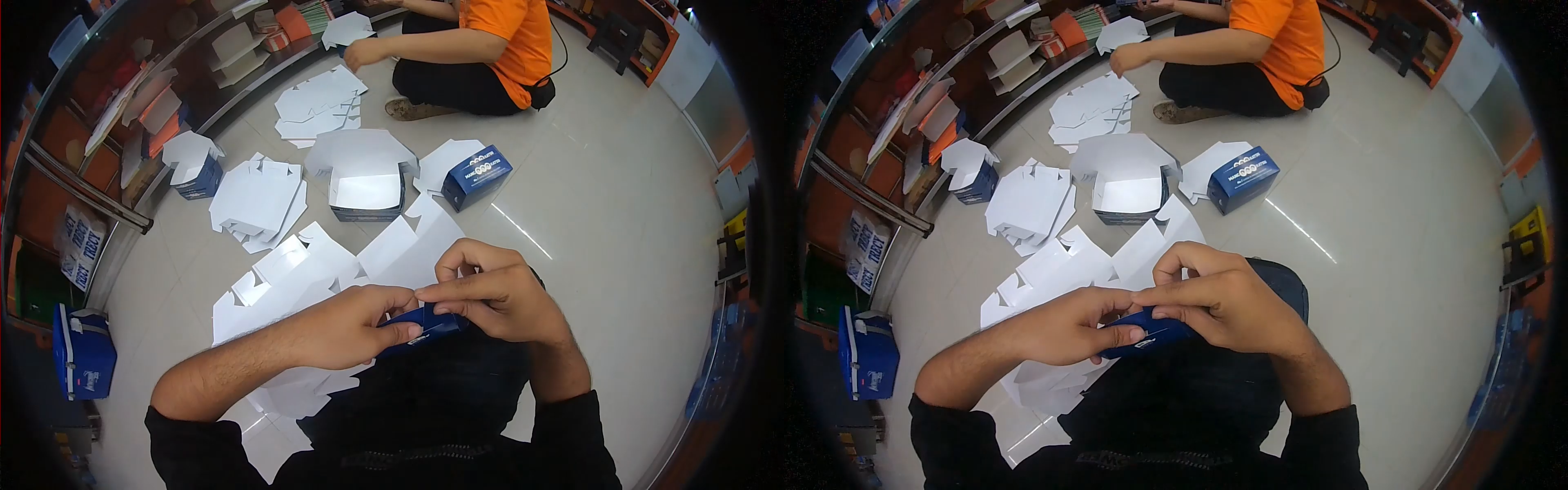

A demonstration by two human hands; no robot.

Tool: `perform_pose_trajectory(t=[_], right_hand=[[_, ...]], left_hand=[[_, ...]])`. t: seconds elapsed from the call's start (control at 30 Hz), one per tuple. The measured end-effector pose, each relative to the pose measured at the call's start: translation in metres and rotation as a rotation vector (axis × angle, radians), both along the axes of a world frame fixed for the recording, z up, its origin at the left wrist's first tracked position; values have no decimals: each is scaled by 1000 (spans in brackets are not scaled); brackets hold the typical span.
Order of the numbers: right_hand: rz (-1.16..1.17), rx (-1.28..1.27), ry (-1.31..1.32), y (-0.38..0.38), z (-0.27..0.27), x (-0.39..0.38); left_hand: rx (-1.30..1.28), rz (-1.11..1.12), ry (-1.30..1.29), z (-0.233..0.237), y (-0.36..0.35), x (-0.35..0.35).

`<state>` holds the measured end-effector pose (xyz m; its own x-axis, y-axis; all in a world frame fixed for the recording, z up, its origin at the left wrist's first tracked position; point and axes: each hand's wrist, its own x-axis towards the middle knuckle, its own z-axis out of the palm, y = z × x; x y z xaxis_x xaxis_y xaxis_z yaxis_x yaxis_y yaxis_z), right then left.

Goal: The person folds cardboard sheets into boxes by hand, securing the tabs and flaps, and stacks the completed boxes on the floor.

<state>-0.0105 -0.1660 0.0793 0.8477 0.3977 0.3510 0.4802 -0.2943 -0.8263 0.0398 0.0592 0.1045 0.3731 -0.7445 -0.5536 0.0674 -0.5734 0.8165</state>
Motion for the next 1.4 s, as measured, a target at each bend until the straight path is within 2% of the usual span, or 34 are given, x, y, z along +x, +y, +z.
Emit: perform_pose_trajectory(t=[0.4, 0.47, 0.83, 0.9, 0.93, 1.0, 1.03, 1.1, 1.13, 1.23, 1.4], right_hand=[[58, 40, -36, 6, -7, 3], [55, 31, -30, 8, -9, 3], [15, 71, 31, 4, -6, 3], [-19, -32, -145, 2, -7, 4], [-18, -33, -155, 2, -5, 3], [-218, -52, -302, 2, 2, 0], [-215, -52, -319, 2, 5, -2], [-510, -189, -537, 0, 9, -8], [-506, -183, -555, 0, 7, -10], [-543, 4, -551, 8, -5, -19], [-342, -66, -625, 26, -10, -13]], left_hand=[[43, -35, -120, 0, 1, 1], [-22, -100, -259, -3, 2, 4], [-2, 66, -75, 5, 0, 5], [-5, 60, -89, 4, 2, 5], [-72, 116, -87, 3, 3, 5], [-143, 173, -100, 3, 5, 7], [-220, 230, -92, 4, 5, 9], [-320, 298, -152, 2, 8, 13], [-323, 301, -171, 1, 9, 15], [-707, 624, -59, -1, 7, 19], [-926, 834, -4, -2, -5, 11]])
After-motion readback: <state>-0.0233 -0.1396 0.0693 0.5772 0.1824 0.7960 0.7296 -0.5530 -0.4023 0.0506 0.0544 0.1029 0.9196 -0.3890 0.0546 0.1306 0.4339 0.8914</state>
